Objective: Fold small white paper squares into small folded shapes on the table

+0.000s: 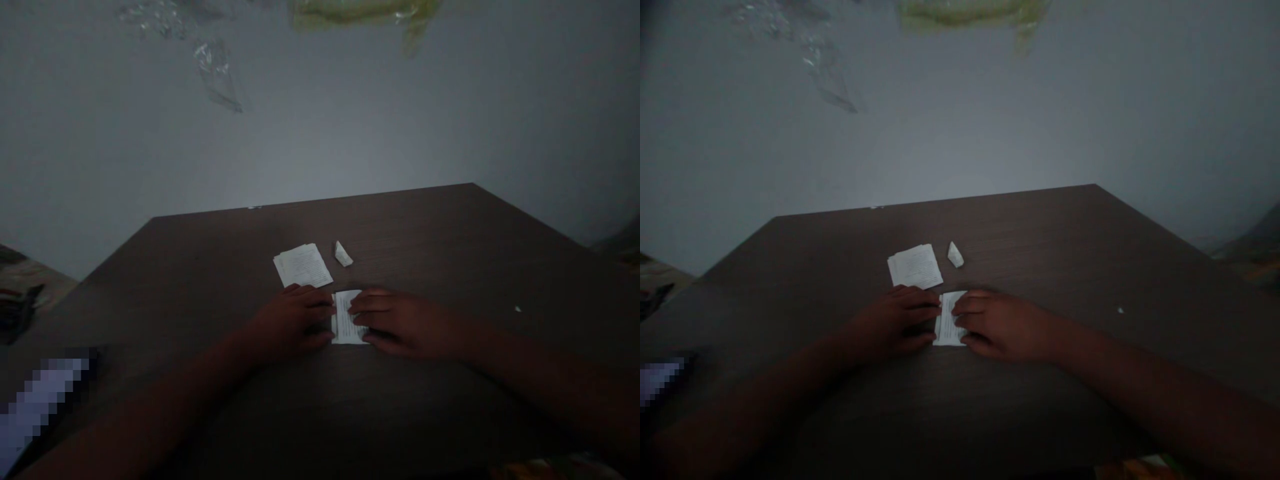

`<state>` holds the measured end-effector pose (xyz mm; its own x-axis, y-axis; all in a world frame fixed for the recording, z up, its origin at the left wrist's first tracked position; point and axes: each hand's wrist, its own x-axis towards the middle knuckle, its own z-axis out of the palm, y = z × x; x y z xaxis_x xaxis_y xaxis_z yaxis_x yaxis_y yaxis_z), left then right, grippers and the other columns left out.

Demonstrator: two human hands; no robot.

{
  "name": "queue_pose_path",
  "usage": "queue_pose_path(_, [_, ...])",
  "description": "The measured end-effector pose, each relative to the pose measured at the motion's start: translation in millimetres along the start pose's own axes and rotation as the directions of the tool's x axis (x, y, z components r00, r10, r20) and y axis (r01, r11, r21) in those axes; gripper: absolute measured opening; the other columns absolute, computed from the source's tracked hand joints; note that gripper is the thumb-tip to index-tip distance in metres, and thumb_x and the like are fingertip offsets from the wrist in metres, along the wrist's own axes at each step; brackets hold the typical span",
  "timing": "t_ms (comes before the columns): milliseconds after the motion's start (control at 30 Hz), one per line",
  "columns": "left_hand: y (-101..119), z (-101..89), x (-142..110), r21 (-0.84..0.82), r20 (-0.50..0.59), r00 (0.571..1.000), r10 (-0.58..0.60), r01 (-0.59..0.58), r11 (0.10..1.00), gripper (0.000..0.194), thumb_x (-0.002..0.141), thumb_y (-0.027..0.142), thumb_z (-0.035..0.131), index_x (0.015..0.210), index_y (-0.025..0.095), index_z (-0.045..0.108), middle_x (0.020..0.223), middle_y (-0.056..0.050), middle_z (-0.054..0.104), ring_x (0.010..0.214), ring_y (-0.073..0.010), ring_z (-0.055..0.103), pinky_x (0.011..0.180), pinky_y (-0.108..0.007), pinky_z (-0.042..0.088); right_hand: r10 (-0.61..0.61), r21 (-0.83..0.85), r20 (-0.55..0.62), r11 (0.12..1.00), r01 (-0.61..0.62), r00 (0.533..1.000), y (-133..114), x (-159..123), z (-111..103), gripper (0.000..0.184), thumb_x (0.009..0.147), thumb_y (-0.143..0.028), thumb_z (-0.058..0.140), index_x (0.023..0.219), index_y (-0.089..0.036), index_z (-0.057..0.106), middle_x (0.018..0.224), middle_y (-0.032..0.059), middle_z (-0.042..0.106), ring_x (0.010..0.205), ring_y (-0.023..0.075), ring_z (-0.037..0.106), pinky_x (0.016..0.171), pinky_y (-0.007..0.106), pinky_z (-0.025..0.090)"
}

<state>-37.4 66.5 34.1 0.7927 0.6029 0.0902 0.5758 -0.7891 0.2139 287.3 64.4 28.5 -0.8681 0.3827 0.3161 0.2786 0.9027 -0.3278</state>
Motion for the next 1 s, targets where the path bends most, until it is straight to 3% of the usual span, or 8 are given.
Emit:
queue_pose_path(267, [1, 14.0, 4, -0.128, -0.042, 0.992, -0.122, 0.115, 0.985, 0.032, 0.109, 0.035, 0.092, 0.137, 0.022, 0.084, 0.148, -0.014, 0.084, 0.140, -0.0355, 0.078, 0.125, -0.054, 0.065, -0.026, 0.035, -0.032, 0.999, 0.027, 0.999, 11, -2, 5, 0.035, 0.122, -0.027, 0.071, 0.153, -0.015, 0.082, 0.146, 0.0180, 0.089, 0.150, 0.0317, 0.078, 0.133, 0.054, 0.063])
queue_pose_path(400, [-3, 19.0, 2, -0.202, -0.096, 0.987, -0.129, 0.108, 0.973, 0.032, 0.106, 0.033, 0.095, 0.134, 0.023, 0.084, 0.149, -0.014, 0.082, 0.142, -0.0339, 0.077, 0.126, -0.051, 0.065, -0.052, -0.011, -0.030, 0.999, 0.052, 0.998, 11, -2, 6, 0.033, 0.125, -0.029, 0.066, 0.151, -0.016, 0.082, 0.148, 0.0164, 0.089, 0.150, 0.0304, 0.079, 0.132, 0.051, 0.065])
queue_pose_path(600, [-7, 6.7, -2, -0.234, -0.048, 0.995, -0.082, 0.069, 0.970, 0.019, 0.112, 0.019, 0.082, 0.131, 0.021, 0.088, 0.149, -0.011, 0.084, 0.137, -0.0278, 0.080, 0.125, -0.044, 0.065, -0.080, -0.022, -0.046, 0.997, 0.079, 0.996, 10, -2, 8, 0.033, 0.125, -0.026, 0.064, 0.150, -0.016, 0.083, 0.147, 0.0169, 0.089, 0.152, 0.0292, 0.078, 0.134, 0.051, 0.063])
queue_pose_path(833, [-4, -3.7, 0, -0.191, -0.020, 0.999, -0.033, 0.028, 0.981, 0.023, 0.115, 0.017, 0.073, 0.130, 0.020, 0.091, 0.147, -0.011, 0.086, 0.138, -0.0258, 0.080, 0.125, -0.037, 0.062, -0.057, 0.028, -0.026, 0.998, 0.058, 0.998, 12, -4, 10, 0.036, 0.124, -0.025, 0.066, 0.155, -0.017, 0.082, 0.151, 0.0188, 0.087, 0.156, 0.0303, 0.075, 0.135, 0.053, 0.062])
queue_pose_path(1000, [-4, -4.9, 0, -0.171, -0.016, 0.999, -0.029, 0.026, 0.985, 0.031, 0.113, 0.011, 0.072, 0.134, 0.022, 0.090, 0.152, -0.010, 0.085, 0.139, -0.0262, 0.079, 0.124, -0.039, 0.064, -0.070, -0.017, -0.029, 0.997, 0.070, 0.997, 13, -3, 12, 0.030, 0.123, -0.025, 0.067, 0.145, -0.014, 0.086, 0.152, 0.0199, 0.086, 0.155, 0.0309, 0.077, 0.134, 0.052, 0.063])
